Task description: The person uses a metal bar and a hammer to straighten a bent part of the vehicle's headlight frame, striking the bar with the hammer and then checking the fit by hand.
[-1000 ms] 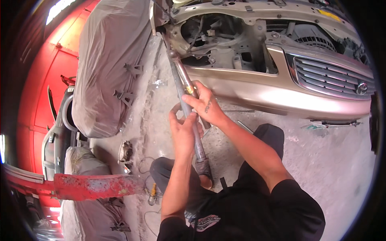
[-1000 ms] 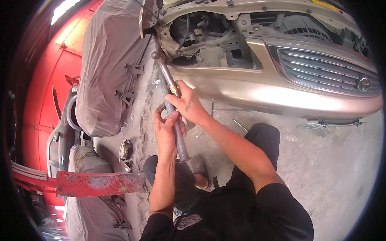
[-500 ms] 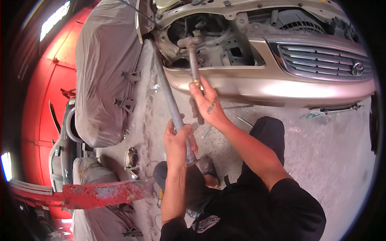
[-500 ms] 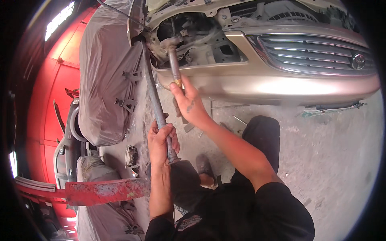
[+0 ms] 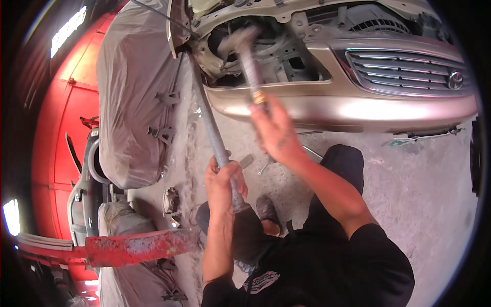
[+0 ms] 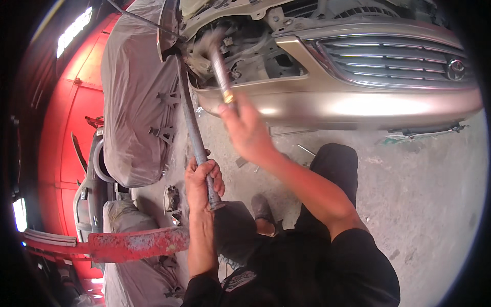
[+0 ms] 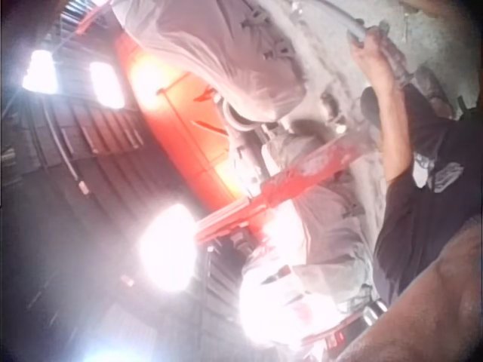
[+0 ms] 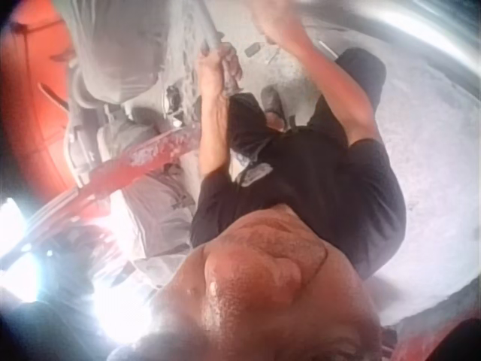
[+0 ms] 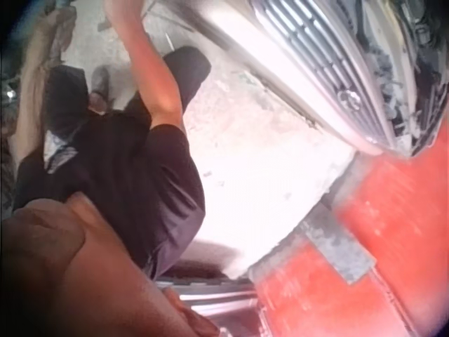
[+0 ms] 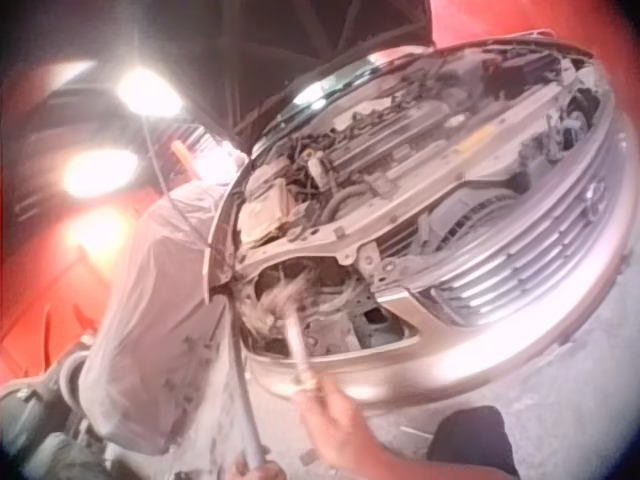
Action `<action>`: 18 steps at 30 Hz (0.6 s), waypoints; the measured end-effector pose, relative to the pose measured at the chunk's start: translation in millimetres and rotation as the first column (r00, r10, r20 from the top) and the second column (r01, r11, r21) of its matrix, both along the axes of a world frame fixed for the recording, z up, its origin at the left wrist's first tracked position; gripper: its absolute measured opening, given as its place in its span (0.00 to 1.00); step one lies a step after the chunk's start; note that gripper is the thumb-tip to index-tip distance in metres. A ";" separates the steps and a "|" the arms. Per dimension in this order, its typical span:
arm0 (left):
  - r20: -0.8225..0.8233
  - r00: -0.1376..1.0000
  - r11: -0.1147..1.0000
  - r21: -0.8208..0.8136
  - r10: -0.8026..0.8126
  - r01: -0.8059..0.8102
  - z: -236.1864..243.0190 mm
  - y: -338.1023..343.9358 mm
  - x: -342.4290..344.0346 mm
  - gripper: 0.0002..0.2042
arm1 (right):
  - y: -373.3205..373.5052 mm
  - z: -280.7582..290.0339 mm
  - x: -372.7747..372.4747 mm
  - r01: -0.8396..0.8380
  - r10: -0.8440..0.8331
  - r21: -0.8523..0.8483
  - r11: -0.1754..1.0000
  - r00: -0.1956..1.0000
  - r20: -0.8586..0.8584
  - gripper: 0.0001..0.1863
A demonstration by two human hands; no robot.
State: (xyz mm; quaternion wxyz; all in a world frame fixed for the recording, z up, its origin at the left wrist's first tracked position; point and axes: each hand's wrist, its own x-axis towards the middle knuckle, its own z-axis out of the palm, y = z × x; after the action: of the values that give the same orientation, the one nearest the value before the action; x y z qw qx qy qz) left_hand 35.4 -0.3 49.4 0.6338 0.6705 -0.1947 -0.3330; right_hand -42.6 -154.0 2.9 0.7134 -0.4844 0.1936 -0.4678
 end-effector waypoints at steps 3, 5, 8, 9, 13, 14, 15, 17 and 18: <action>-0.016 1.000 0.999 0.040 -0.001 0.001 4.8 4.3 1.3 0.15 | -6.6 35.1 -53.0 0.294 -0.315 0.115 0.949 0.862 0.398 0.11; -0.020 0.999 0.999 0.015 -0.028 0.028 8.8 -3.3 0.6 0.15 | -28.0 1.1 -13.5 0.393 -0.458 0.242 0.887 0.682 0.570 0.12; -0.009 0.999 0.999 -0.001 -0.050 0.050 5.6 -9.0 8.0 0.16 | 10.3 -42.1 56.6 0.054 -0.051 -0.055 0.997 0.997 0.058 0.13; -0.002 0.998 0.998 0.032 -0.061 0.061 7.3 0.4 11.5 0.16 | 27.8 -56.0 61.8 -0.113 0.089 -0.173 0.978 0.986 -0.141 0.13; 0.023 1.000 0.999 0.049 -0.005 0.004 13.7 8.3 4.0 0.14 | 18.0 -44.5 42.5 -0.016 0.012 -0.057 0.998 0.998 -0.070 0.09; 0.000 0.997 0.997 -0.007 -0.080 0.080 15.6 0.3 1.1 0.14 | 27.6 -34.3 22.0 -0.064 0.068 0.060 0.996 0.995 -0.069 0.11; -0.001 0.998 0.998 0.023 -0.059 0.059 20.3 -0.9 -1.9 0.15 | 9.1 -14.4 10.2 -0.097 0.101 0.130 0.987 0.994 -0.030 0.13; -0.027 0.999 0.997 0.058 -0.039 0.040 20.9 5.8 -6.4 0.17 | 1.6 -16.5 8.2 -0.084 0.073 0.159 0.984 0.995 0.072 0.10; -0.041 0.999 0.998 0.045 -0.031 0.033 17.9 6.7 -1.4 0.19 | 6.2 -25.6 11.0 -0.101 0.088 0.157 0.982 0.992 0.086 0.10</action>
State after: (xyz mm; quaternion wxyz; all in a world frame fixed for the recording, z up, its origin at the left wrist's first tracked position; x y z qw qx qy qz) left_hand 34.0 6.3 67.3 0.6167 0.6746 -0.1849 -0.3611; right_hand -31.7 -147.8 -22.8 0.7787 -0.4151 0.1793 -0.4350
